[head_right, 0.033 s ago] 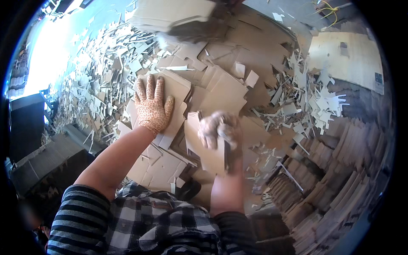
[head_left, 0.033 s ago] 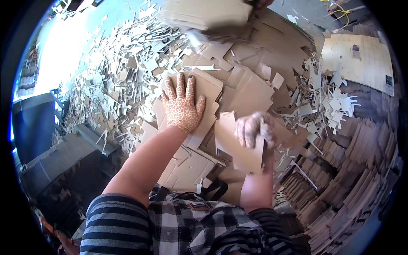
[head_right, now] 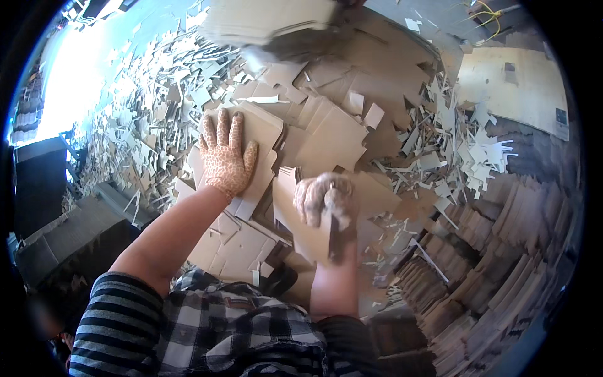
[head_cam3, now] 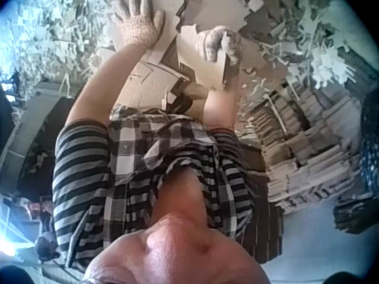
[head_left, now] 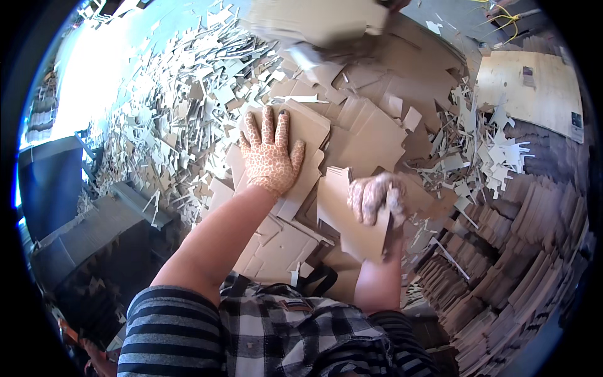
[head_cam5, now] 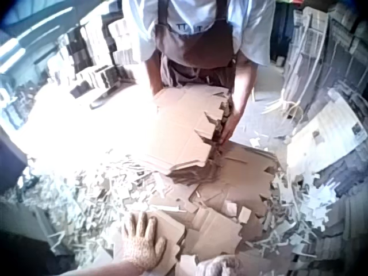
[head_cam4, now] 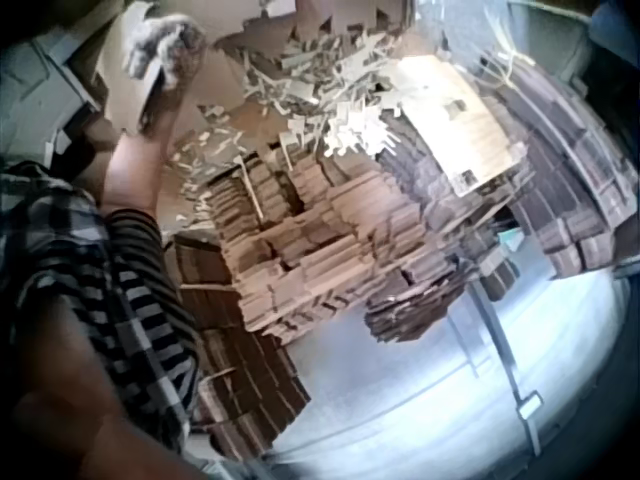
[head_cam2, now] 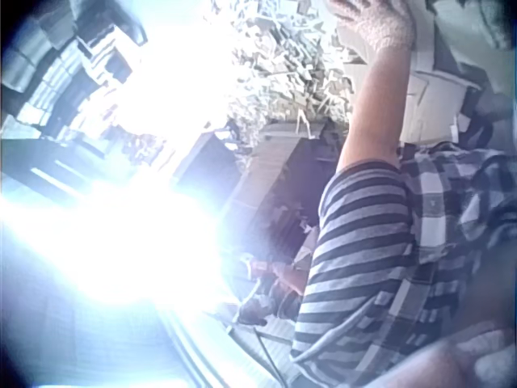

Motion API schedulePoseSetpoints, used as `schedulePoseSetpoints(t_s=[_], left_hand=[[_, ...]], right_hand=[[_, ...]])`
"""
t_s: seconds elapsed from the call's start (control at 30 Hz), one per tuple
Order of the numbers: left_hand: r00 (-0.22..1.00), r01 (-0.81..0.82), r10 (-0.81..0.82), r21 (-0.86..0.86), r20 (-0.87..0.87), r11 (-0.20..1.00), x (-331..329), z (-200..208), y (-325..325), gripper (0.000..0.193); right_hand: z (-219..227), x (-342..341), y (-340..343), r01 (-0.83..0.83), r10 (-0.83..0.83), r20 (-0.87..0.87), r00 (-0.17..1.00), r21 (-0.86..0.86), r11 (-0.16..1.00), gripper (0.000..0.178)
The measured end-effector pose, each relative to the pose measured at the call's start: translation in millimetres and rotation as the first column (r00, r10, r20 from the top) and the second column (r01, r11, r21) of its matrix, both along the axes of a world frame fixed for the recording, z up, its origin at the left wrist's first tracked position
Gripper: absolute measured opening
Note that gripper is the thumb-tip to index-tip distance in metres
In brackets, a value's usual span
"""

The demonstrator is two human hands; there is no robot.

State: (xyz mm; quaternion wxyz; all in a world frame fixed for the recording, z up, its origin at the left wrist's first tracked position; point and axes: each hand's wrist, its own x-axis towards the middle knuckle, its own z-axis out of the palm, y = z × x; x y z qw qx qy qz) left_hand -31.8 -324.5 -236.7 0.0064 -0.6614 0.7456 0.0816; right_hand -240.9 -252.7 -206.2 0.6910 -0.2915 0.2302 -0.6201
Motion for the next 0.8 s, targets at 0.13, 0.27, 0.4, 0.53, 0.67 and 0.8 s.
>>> schedulePoseSetpoints(t_s=[0.13, 0.27, 0.4, 0.53, 0.67, 0.8], left_hand=[[1.0, -0.015, 0.015, -0.019, 0.011, 1.0, 10, -5, 6, 0.067], [1.0, -0.022, 0.022, 0.006, 0.016, 1.0, 11, -4, 6, 0.067], [0.999, 0.033, -0.033, -0.011, 0.022, 0.999, -1, -1, 1, 0.067], [1.0, -0.003, 0.003, 0.028, 0.018, 1.0, 0, 0, 3, 0.066], [0.995, -0.014, 0.012, 0.03, 0.096, 0.999, 5, 1, 6, 0.067], [0.996, -0.005, 0.0, 0.045, 0.093, 0.999, -3, 9, 3, 0.066]], right_hand=[[39, 32, 21, 0.058, -0.045, -0.088, 0.995, 0.156, 0.986, 0.039], [59, 39, 35, 0.023, 0.038, -0.315, 0.948, 0.188, 0.982, 0.032], [106, 4, 57, -0.046, -0.033, -0.272, 0.962, -0.28, 0.959, 0.019], [162, -85, 119, 0.425, -0.345, -0.88, 0.325, -0.19, 0.885, 0.018], [166, -190, 136, 0.59, 0.013, -0.97, -0.243, -0.137, 0.796, 0.023], [96, -154, 113, 0.44, 0.106, -0.818, -0.565, -0.19, 0.877, 0.046]])
